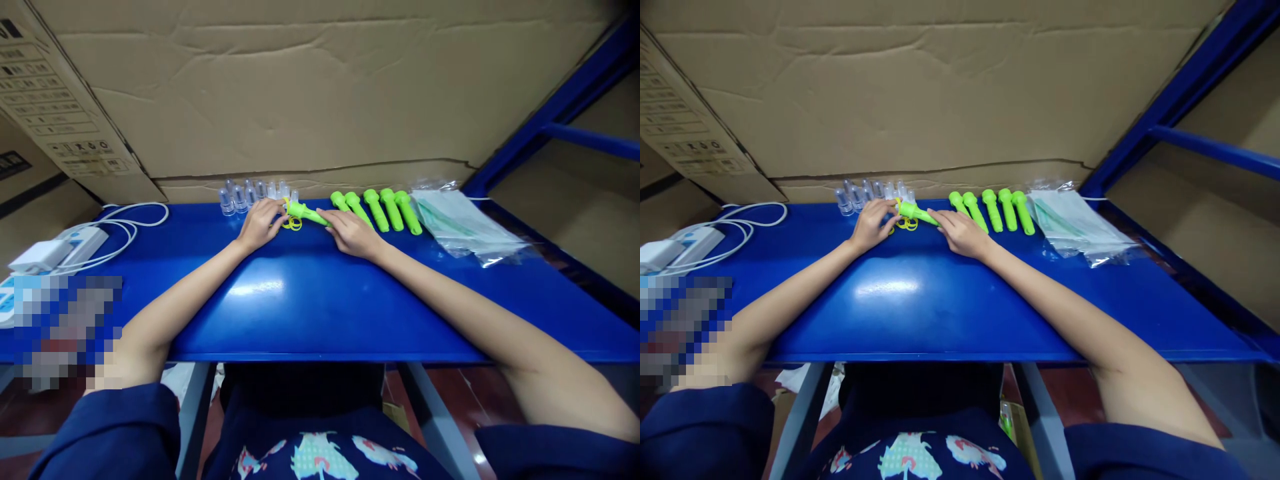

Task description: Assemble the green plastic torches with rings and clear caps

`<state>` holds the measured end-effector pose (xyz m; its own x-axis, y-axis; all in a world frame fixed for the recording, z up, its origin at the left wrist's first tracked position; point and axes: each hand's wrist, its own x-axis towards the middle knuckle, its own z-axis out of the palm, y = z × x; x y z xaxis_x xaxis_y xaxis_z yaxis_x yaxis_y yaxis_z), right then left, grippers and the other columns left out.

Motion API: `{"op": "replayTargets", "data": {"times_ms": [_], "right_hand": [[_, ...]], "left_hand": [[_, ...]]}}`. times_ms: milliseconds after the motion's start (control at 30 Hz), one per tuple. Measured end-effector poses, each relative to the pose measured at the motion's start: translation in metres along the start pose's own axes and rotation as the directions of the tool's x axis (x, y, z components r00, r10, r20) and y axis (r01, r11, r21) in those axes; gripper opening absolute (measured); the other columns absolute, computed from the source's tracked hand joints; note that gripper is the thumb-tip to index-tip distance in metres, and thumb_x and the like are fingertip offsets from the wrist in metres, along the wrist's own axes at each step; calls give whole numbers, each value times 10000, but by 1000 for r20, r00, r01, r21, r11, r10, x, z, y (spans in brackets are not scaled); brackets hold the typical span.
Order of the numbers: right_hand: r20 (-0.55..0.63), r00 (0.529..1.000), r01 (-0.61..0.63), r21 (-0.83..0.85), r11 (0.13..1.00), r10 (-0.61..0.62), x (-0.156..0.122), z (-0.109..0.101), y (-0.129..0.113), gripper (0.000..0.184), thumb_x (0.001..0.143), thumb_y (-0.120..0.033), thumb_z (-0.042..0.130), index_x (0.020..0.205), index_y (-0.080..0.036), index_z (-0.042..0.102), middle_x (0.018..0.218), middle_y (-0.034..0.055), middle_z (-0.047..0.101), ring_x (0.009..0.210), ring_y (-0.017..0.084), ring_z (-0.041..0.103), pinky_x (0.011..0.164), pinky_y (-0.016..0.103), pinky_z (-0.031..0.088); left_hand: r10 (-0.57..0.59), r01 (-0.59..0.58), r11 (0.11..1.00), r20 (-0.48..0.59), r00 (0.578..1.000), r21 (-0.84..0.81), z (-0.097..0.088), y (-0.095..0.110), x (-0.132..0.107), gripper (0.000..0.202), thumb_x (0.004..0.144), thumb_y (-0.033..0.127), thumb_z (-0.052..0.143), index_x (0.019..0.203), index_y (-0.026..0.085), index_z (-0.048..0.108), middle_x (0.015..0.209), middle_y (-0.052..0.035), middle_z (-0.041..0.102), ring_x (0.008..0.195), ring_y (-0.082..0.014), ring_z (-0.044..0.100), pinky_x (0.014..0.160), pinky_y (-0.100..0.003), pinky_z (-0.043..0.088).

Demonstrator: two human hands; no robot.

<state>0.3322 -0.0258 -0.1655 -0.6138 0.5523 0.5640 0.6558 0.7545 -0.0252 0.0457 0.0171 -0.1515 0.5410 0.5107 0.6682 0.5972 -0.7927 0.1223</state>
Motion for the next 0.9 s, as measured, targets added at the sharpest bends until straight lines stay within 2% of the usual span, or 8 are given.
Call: {"op": "replayTargets", "data": {"times_ms": [267, 433, 533, 633, 700, 767, 833, 900], "right_hand": [[20, 999, 27, -36, 999, -26, 0, 0, -1, 509, 1012, -275, 404, 1453, -53, 528, 1328, 250, 660, 1138, 347, 673, 952, 519, 547], [16, 999, 36, -72, 997, -35, 1, 2, 1, 517, 1009, -264, 386, 1462, -40, 495, 1304, 251, 666, 1150, 347, 663, 942, 514, 539], [14, 999, 43, -86, 995, -42, 0, 3, 3, 521, 1009, -246, 382, 1466, -14, 478, 1314, 264, 654, 1158, 349, 657, 950, 515, 537], [-15, 998, 55, -80, 995, -56, -2, 4, 4, 492, 1014, -227, 386, 1452, -28, 489, 1328, 259, 644, 1175, 345, 652, 975, 514, 537], [-45, 996, 71, -74, 995, -74, -2, 6, 5, 469, 1017, -222, 394, 1444, -52, 488, 1317, 246, 649, 1166, 337, 657, 979, 511, 545], [-82, 991, 100, -64, 993, -105, -3, 8, 7, 448, 1017, -220, 409, 1434, -70, 478, 1298, 237, 655, 1150, 331, 666, 971, 499, 557], [-117, 985, 124, -50, 991, -129, -3, 10, 10, 431, 1011, -222, 429, 1418, -83, 468, 1262, 233, 663, 1120, 328, 676, 948, 484, 569], [-125, 983, 130, -49, 990, -135, -4, 11, 12, 414, 1004, -231, 445, 1394, -95, 469, 1194, 221, 680, 1052, 323, 692, 901, 470, 582]], "left_hand": [[62, -61, 998, 19, 998, -22, 1, 3, -2, 264, 1030, 345, 454, 1017, 158, 640, 1297, -192, 693, 1130, -261, 672, 1026, -481, 533], [54, -53, 999, 31, 998, -7, 0, 4, -2, 297, 1046, 360, 397, 991, 174, 622, 1270, -188, 702, 1112, -256, 676, 977, -472, 551], [78, -76, 997, 41, 996, -33, -2, 5, -3, 260, 1030, 353, 426, 1015, 174, 614, 1290, -196, 690, 1161, -264, 665, 998, -480, 538], [148, -150, 982, -23, 989, -117, -1, 6, -5, 202, 982, 328, 511, 1053, 167, 609, 1344, -210, 666, 1220, -278, 647, 1047, -494, 513], [172, -192, 961, -110, 979, -200, 2, 10, -5, 183, 950, 323, 562, 1031, 166, 607, 1338, -209, 676, 1168, -269, 671, 1012, -468, 535], [113, -164, 938, -178, 978, -304, 7, 18, -5, 181, 933, 336, 604, 993, 165, 599, 1316, -200, 694, 977, -216, 719, 892, -396, 580], [-9, -81, 900, -204, 979, -428, 13, 31, -4, 221, 919, 365, 659, 972, 163, 586, 1303, -198, 705, 775, -147, 709, 749, -319, 586], [-100, -25, 849, -207, 973, -528, 17, 46, -3, 263, 907, 391, 706, 941, 167, 572, 1264, -189, 725, 801, -147, 729, 700, -279, 574]]}}
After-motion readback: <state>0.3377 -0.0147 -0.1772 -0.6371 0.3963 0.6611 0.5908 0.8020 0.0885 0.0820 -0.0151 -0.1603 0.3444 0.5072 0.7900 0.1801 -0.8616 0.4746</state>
